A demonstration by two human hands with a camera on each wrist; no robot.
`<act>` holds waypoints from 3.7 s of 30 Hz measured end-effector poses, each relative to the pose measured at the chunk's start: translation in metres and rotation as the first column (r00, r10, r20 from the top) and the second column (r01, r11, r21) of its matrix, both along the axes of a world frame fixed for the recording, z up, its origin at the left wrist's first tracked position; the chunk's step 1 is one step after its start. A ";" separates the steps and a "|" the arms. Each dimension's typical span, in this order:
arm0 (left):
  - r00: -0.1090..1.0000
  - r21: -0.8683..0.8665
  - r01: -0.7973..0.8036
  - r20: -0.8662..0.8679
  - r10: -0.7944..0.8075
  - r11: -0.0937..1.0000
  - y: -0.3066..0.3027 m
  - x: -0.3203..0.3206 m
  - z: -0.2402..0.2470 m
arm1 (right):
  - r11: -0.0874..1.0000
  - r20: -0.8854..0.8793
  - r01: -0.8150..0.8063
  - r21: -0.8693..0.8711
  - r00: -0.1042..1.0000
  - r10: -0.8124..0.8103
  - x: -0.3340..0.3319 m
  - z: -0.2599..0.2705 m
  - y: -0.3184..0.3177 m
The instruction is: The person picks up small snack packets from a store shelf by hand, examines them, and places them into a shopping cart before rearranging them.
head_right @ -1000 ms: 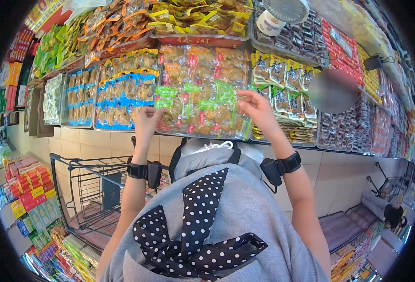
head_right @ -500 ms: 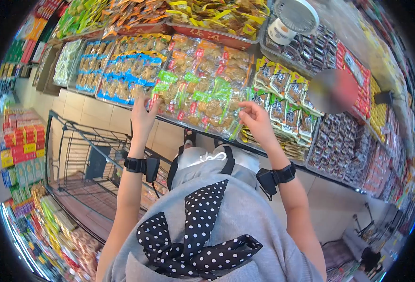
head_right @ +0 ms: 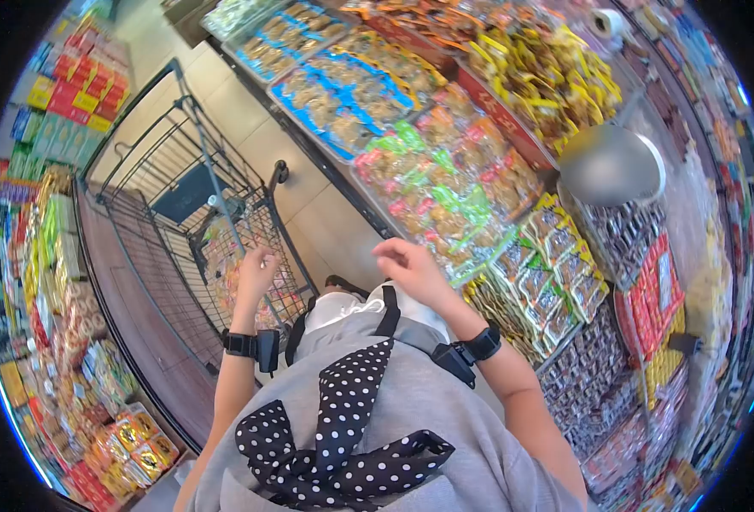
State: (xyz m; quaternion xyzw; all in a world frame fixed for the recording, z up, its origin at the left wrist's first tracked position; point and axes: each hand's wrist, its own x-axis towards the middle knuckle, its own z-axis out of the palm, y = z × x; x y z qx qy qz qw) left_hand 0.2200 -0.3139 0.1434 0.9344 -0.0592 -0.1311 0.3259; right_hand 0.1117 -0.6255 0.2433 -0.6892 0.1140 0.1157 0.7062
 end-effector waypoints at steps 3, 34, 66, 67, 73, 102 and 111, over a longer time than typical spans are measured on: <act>1.000 0.102 0.014 0.026 -0.017 0.995 0.043 -0.031 -0.018 | 0.989 0.010 -0.145 0.020 0.989 0.145 0.021 -0.005 0.034; 0.447 -0.312 -0.893 -0.532 0.720 0.324 0.204 -0.158 -0.003 | 0.247 -0.140 -0.944 -0.219 0.281 0.949 0.300 -0.039 0.366; 0.034 -0.232 -0.960 -0.652 0.757 -0.156 0.195 0.081 -0.232 | -0.297 -0.357 -0.548 -0.782 0.004 0.934 0.393 -0.435 0.552; 0.031 -0.213 -0.966 -0.654 0.756 -0.145 0.194 0.076 -0.233 | -0.257 -0.320 -0.529 -0.809 0.029 0.947 0.391 -0.437 0.548; 0.057 -0.302 -0.932 -0.668 0.742 -0.200 0.187 0.047 -0.229 | -0.186 -0.279 -0.558 -0.809 0.086 0.956 0.385 -0.405 0.554; 0.973 -0.493 -0.028 -0.213 -0.089 0.869 0.051 -0.012 0.094 | 0.885 -0.090 -0.414 0.212 0.894 0.439 0.093 -0.010 0.144; 0.665 -0.512 0.600 -0.108 -0.739 0.615 -0.135 0.008 0.113 | 0.983 -0.042 0.173 0.065 0.984 -0.170 -0.016 -0.014 0.016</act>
